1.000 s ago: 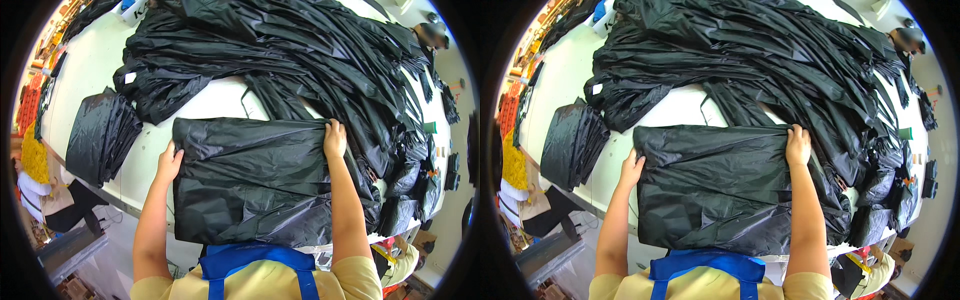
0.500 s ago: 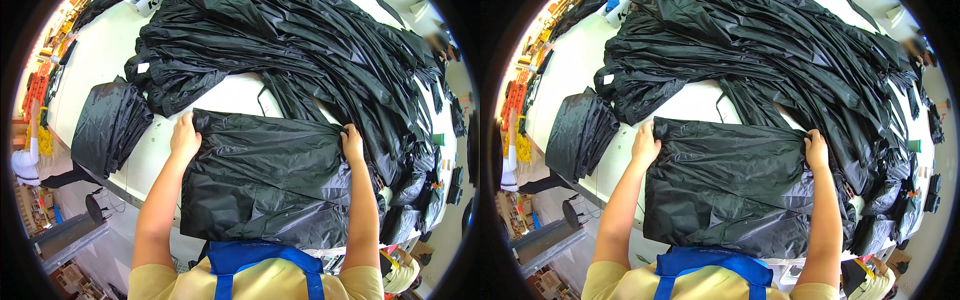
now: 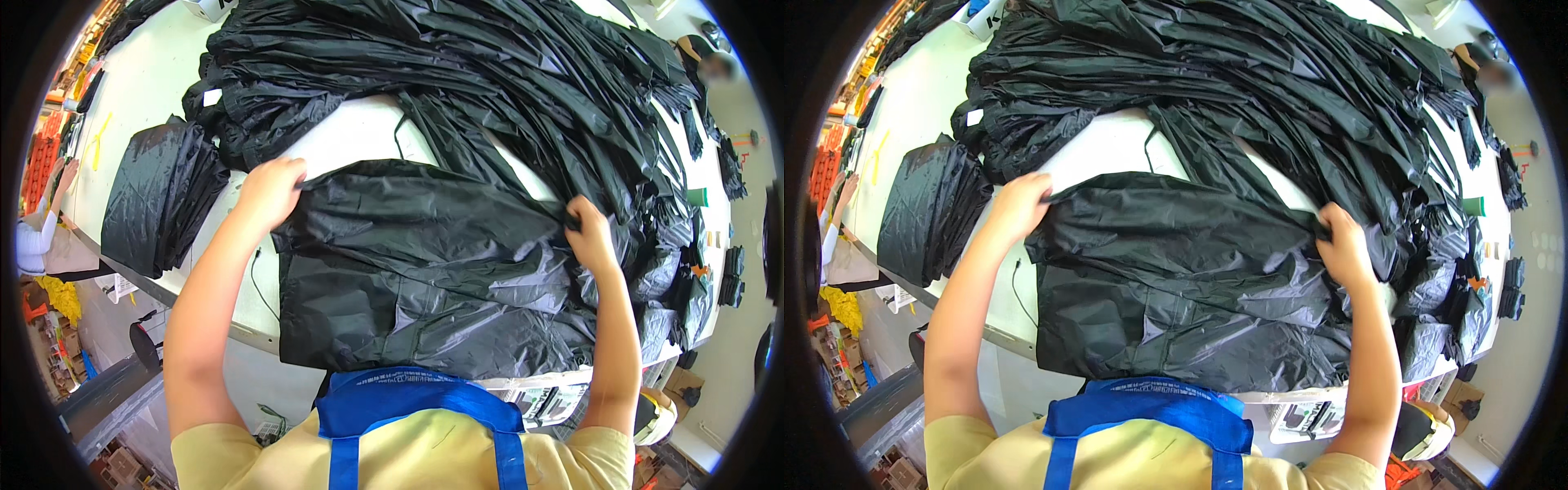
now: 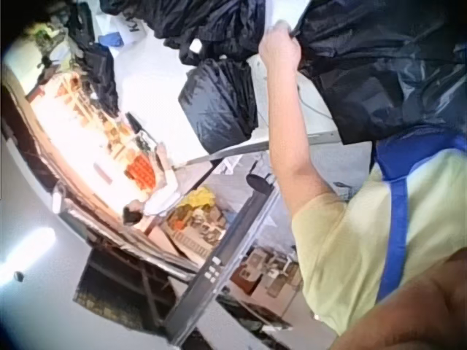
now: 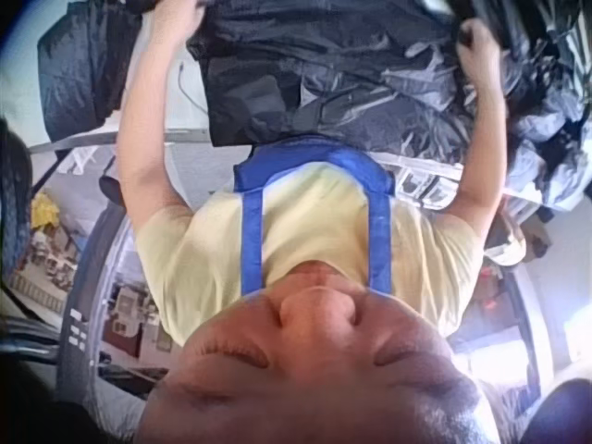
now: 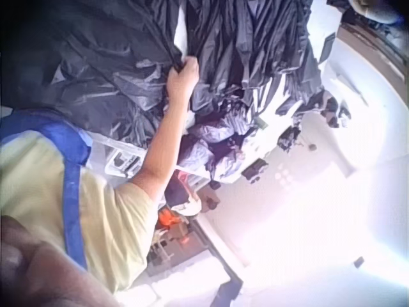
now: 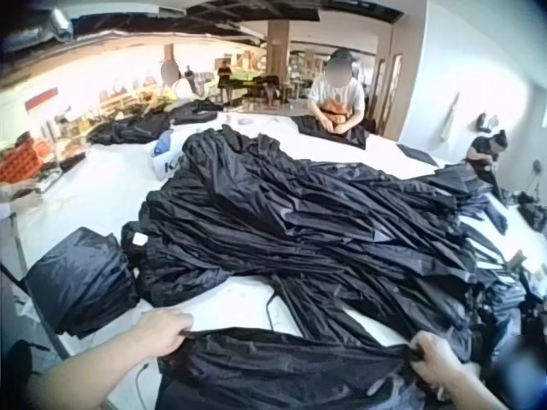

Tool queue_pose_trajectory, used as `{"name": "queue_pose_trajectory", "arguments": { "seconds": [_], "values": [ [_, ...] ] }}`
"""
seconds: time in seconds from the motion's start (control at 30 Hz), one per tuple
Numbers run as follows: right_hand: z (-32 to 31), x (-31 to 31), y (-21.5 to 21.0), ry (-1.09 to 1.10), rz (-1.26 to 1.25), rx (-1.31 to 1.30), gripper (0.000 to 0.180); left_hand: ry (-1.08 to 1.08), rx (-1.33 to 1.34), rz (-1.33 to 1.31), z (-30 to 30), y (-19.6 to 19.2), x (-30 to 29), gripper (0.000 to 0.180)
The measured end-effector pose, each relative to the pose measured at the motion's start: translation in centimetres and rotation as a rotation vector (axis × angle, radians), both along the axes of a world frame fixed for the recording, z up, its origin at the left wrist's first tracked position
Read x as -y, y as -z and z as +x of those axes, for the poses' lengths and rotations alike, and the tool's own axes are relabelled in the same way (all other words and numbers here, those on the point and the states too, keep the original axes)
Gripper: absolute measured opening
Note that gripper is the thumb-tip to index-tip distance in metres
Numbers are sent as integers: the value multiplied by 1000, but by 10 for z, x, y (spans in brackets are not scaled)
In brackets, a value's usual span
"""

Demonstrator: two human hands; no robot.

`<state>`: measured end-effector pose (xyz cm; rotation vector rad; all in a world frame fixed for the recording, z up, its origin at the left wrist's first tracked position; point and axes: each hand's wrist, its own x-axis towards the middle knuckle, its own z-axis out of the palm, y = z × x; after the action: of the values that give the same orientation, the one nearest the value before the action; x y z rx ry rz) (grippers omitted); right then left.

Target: The person folds black garments on a white table, using scissors to trim loose threads. The person places the folded items into a white basket.

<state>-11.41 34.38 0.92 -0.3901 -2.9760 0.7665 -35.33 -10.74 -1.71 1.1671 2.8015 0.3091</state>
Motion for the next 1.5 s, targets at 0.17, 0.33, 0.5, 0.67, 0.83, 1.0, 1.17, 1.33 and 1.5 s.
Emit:
{"name": "queue_pose_trajectory", "arguments": {
  "seconds": [0.17,0.33,0.5,0.67,0.83,1.0,1.17,1.33,1.5],
  "values": [
    [190,51,-21,-356,147,-280,30,295,-319,348,148,-32,95,19],
    [265,110,22,-350,234,207,15,254,177,-46,256,12,137,18],
    [272,43,48,-119,145,82,33,176,341,-245,252,25,122,30],
    [212,-38,27,19,514,6,34,195,268,-236,256,33,119,32],
    [218,-93,72,69,443,-4,11,177,213,-255,265,44,124,27],
    [220,-77,75,400,498,43,17,159,115,-252,271,49,117,15],
    [184,118,17,-115,155,-106,47,166,49,-161,279,47,120,6],
    [219,181,87,-251,252,284,62,109,188,-286,277,20,140,15],
    [220,183,87,-258,282,282,59,-105,31,264,275,-20,88,49]
  ]
}}
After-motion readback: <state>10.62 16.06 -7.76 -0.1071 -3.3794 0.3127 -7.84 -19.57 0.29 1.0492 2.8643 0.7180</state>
